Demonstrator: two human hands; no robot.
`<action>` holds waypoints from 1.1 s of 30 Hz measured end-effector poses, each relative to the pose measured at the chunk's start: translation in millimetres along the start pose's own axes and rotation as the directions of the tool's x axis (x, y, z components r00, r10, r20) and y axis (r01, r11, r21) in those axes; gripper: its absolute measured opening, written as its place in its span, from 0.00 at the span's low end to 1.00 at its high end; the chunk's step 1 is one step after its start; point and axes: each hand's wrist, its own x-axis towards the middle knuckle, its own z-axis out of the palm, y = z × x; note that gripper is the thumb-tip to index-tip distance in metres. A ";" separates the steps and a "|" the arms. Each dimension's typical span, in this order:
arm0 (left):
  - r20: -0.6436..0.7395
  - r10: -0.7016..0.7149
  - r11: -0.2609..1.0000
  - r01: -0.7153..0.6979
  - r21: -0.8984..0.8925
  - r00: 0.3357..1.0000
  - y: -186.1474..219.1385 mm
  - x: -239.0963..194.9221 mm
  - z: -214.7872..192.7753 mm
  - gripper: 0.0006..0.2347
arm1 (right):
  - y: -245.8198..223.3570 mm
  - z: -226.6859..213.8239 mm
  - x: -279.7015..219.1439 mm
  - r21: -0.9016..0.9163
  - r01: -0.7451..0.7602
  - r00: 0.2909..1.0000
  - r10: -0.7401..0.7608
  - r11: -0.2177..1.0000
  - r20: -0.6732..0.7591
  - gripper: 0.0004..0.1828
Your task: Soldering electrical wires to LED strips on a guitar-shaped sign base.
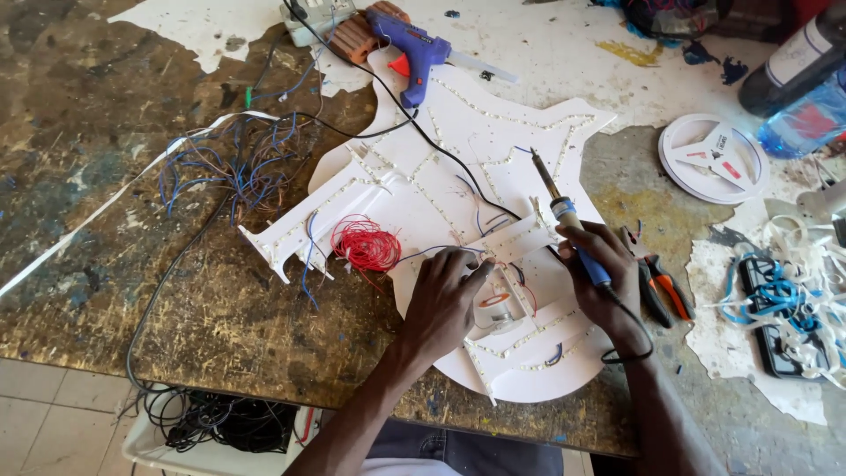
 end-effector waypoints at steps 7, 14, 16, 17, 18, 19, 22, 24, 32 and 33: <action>-0.364 -0.061 0.985 -0.003 -0.173 0.929 -23.2 -20.5 -0.9 0.18 | 18.1 1.2 -9.5 0.480 -0.313 0.935 0.354 0.820 0.006 0.12; -0.515 -0.164 0.958 0.011 -0.288 0.841 -32.0 -35.7 -18.1 0.17 | 19.4 6.5 -12.4 0.263 -0.184 0.977 0.207 0.947 -0.059 0.14; -0.548 -0.242 0.934 0.038 -0.356 0.801 -41.7 -41.4 -8.8 0.15 | 24.0 10.7 -14.7 0.221 -0.145 0.984 0.165 0.964 -0.074 0.14; -0.574 -0.314 0.903 0.053 -0.426 0.756 -46.5 -44.0 -4.1 0.14 | 26.2 12.6 -16.1 0.174 -0.106 0.988 0.123 0.979 -0.093 0.15; -0.574 -0.318 0.904 0.059 -0.424 0.755 -45.1 -41.4 -12.2 0.14 | 24.8 12.0 -15.8 0.179 -0.105 0.989 0.122 0.978 -0.088 0.15; -0.596 -0.362 0.893 0.084 -0.442 0.717 -43.5 -39.0 -20.4 0.12 | 23.0 11.3 -15.6 0.124 -0.070 0.992 0.082 0.990 -0.095 0.15; -0.599 -0.447 0.860 0.135 -0.491 0.665 -35.4 -38.0 -40.0 0.09 | 15.6 11.3 -21.8 -0.008 -0.037 0.997 0.036 0.999 -0.064 0.15; -0.582 -0.487 0.838 0.161 -0.521 0.651 -31.2 -38.2 -47.9 0.07 | 13.1 11.7 -25.3 -0.085 -0.034 0.999 0.032 0.996 -0.030 0.14; -0.610 -0.491 0.845 0.172 -0.506 0.621 -34.5 -40.7 -48.7 0.09 | 4.0 12.0 -28.2 -0.025 -0.063 0.997 0.064 0.998 0.047 0.19; -0.612 -0.490 0.847 0.172 -0.503 0.620 -36.7 -42.9 -43.4 0.09 | 0.3 11.4 -26.2 -0.022 -0.061 0.997 0.062 0.998 0.047 0.19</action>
